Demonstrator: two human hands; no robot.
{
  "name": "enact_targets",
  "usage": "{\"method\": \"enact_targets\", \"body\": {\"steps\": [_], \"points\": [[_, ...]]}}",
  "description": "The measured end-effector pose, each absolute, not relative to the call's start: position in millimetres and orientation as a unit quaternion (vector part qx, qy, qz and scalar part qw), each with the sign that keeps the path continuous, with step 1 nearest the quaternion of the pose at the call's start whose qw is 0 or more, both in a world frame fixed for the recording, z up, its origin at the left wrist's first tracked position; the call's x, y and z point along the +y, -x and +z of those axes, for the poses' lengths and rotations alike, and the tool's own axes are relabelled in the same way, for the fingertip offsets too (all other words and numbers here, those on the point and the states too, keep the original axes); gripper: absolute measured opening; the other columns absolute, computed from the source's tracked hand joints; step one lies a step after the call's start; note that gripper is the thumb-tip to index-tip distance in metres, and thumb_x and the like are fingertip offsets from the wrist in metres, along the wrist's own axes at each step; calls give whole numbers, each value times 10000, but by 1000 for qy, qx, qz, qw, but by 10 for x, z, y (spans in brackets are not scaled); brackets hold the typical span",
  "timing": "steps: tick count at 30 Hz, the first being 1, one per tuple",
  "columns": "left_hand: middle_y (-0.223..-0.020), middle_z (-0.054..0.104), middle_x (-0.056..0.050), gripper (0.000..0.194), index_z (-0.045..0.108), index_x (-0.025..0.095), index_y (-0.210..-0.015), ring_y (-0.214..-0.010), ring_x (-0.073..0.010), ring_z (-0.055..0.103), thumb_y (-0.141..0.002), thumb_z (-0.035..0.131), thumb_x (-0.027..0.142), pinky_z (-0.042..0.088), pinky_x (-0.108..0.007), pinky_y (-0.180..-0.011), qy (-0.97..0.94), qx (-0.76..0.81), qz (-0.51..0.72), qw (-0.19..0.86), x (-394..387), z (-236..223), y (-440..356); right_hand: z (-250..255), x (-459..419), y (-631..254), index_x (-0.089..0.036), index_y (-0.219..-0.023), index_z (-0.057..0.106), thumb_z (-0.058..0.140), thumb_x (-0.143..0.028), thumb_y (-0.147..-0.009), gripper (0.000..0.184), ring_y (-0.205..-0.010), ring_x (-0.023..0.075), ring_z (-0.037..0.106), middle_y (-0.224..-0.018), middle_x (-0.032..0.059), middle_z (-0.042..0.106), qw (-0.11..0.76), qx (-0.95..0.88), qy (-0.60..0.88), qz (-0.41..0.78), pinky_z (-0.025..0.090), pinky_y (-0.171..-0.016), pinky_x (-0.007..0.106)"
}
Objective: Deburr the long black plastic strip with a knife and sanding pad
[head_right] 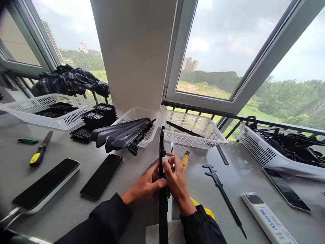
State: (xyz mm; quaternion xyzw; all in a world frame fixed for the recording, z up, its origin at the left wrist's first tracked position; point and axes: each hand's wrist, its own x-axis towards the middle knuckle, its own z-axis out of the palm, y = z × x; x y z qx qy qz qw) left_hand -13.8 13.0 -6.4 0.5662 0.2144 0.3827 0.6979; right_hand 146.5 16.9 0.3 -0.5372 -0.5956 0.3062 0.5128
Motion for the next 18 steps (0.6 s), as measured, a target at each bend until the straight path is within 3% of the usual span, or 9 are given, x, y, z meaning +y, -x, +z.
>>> {"method": "enact_targets", "body": {"steps": [4,14,18], "points": [[-570,628,56,934,317,135,-1649,-388,-123,552,-948,771,554,445,-189,-399,-563,221,366,707,145,-42,158,6,183,-1466,-239,-829,562,511,-827,-951,602,-1093,313,636,-1216,125,706,514,-602,540,286,495,-852,400],[-555,611,60,1024,350,114,-1608,-409,-130,535,-874,808,662,429,-200,-409,-550,252,387,696,161,-67,140,-33,181,-1444,-243,-805,549,453,-838,-989,630,-926,262,616,-1024,72,685,502,-631,539,245,478,-816,390],[-563,599,69,933,382,125,-1585,-425,-131,550,-903,805,602,440,-201,-427,-562,264,383,684,144,-39,143,-27,167,-1446,-243,-819,556,391,-851,-1006,657,-922,255,617,-1014,61,670,505,-645,518,244,481,-808,383]]}}
